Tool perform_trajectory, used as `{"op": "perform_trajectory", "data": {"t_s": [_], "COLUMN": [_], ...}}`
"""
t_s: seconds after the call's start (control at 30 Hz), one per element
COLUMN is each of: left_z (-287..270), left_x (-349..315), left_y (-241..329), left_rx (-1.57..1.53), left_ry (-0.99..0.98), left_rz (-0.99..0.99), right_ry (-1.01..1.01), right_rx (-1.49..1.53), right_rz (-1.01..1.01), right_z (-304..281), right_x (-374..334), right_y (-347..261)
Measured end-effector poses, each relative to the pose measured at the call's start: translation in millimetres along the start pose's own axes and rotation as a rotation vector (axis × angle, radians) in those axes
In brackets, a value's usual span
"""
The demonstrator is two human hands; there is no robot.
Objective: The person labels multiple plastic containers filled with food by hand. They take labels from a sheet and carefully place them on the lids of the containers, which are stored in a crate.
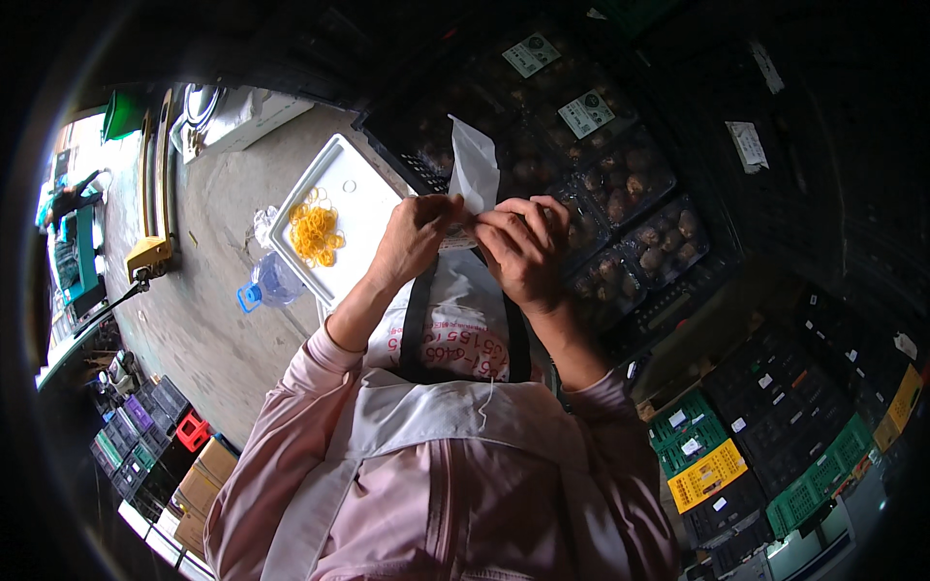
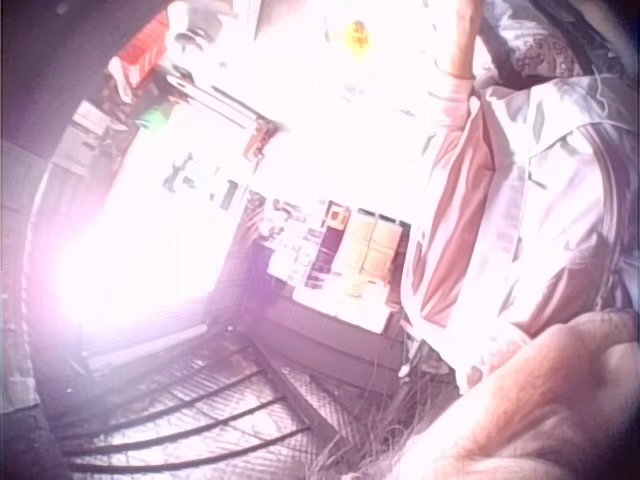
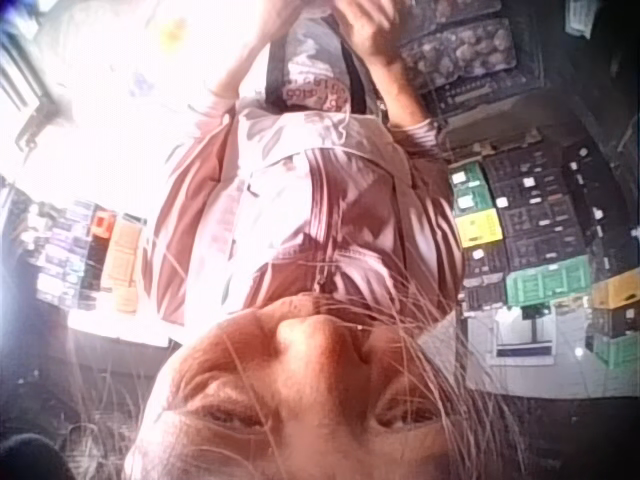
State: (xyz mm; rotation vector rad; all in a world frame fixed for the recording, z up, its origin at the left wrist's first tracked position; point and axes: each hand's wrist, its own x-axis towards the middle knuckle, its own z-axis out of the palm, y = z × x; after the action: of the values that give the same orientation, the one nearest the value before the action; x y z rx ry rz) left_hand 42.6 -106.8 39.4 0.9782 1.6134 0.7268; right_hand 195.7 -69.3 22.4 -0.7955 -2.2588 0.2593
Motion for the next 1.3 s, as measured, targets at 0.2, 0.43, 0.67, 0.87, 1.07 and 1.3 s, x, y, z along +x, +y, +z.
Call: {"op": "perform_trajectory", "data": {"t_s": [0.2, 0.43, 0.67, 0.87, 1.07, 1.3], "left_z": [2.2, 10.4, 9.9, 8.2, 4.3, 6.5], "left_x": [-1.3, 1.8, 3.1, 7.6, 8.0, 9.2], "left_y": [9.7, -3.6, -5.2, -10.8, -6.9, -10.9], "left_rx": [-0.072, -0.208, -0.115, -0.220, -0.259, -0.226], "left_ry": [0.027, 0.009, 0.028, 0.037, 0.075, 0.102], "left_rz": [-0.092, -0.103, -0.143, -0.118, -0.142, -0.128], "right_ry": [0.038, 0.039, -0.004, -0.012, -0.007, -0.019], "right_rx": [-0.070, -0.041, -0.020, 0.015, 0.024, 0.018], "right_rz": [-0.037, 0.004, 0.035, 0.046, 0.051, 0.038], "right_z": [-4.6, -1.3, 2.2, 4.0, 8.2, 8.3], "right_x": [-4.5, 0.5, 4.7, 2.8, 2.6, 7.2], "right_y": [-2.7, -4.3, -2.8, -1.1, 3.5, 6.0]}}
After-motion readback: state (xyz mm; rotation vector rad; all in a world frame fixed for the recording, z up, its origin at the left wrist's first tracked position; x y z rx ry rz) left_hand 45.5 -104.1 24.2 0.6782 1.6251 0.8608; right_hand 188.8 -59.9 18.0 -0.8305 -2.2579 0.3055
